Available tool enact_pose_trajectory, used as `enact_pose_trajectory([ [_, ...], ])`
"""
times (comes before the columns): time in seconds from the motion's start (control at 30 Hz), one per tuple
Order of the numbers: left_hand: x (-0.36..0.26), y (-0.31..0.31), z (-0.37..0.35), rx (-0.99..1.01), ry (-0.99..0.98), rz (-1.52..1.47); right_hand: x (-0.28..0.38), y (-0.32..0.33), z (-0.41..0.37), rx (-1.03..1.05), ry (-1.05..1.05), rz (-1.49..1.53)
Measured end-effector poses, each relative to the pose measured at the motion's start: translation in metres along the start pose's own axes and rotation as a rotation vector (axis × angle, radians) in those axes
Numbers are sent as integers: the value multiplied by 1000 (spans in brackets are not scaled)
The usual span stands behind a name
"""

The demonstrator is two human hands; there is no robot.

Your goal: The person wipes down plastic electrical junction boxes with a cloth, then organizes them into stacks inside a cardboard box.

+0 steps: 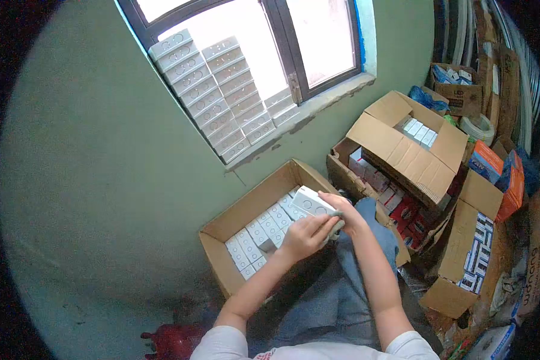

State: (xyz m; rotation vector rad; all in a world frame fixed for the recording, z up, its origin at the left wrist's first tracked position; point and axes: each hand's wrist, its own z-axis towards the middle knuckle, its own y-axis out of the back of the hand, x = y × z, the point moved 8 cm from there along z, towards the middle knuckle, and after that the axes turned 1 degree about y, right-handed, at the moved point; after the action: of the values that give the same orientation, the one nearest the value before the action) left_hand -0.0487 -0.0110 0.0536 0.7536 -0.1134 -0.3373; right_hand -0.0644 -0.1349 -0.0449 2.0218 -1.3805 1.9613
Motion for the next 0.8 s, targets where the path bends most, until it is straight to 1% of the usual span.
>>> enact_pose_trajectory([
  [0.03, -4, -2, 0, 62, -41, 46, -2, 4, 2, -23, 19, -20],
  [0.07, 6, -1, -2, -29, -6, 43, -9, 9, 3, -52, -15, 17],
  [0.17, 45, 7, 2, -113, 349, 101, -20, 17, 12, -106, -73, 87],
  [0.2, 48, 10, 3, -98, 421, 64, -25, 16, 18, -102, -46, 165],
  [0.27, 31, -2, 0, -71, 360, -16, -39, 34, 28, -151, -59, 152],
  [0.3, 20, -9, -2, -58, 330, -57, -36, 34, 25, -177, -66, 145],
  [0.33, 9, -17, -3, -2, 252, -63, -28, 28, 16, -197, -85, 161],
  [0.43, 2, -20, 0, 27, 156, -20, -33, 22, 25, -96, -105, 299],
  [0.47, 9, -17, 2, -3, 196, -29, -36, 30, 20, -143, -155, 243],
  [0.57, 43, -6, 3, -122, 397, 86, -24, 21, 19, -120, -40, 269],
  [0.6, 47, 1, 6, -130, 453, 99, -25, 22, 20, -149, -39, 262],
  [0.7, 32, -8, 3, -80, 347, -2, -27, 25, 18, -149, -66, 321],
  [0.73, 20, -11, 2, -41, 282, -52, -25, 25, 19, -147, -62, 314],
  [0.8, 18, -11, 3, -21, 192, -36, -22, 24, 18, -149, -58, 299],
])
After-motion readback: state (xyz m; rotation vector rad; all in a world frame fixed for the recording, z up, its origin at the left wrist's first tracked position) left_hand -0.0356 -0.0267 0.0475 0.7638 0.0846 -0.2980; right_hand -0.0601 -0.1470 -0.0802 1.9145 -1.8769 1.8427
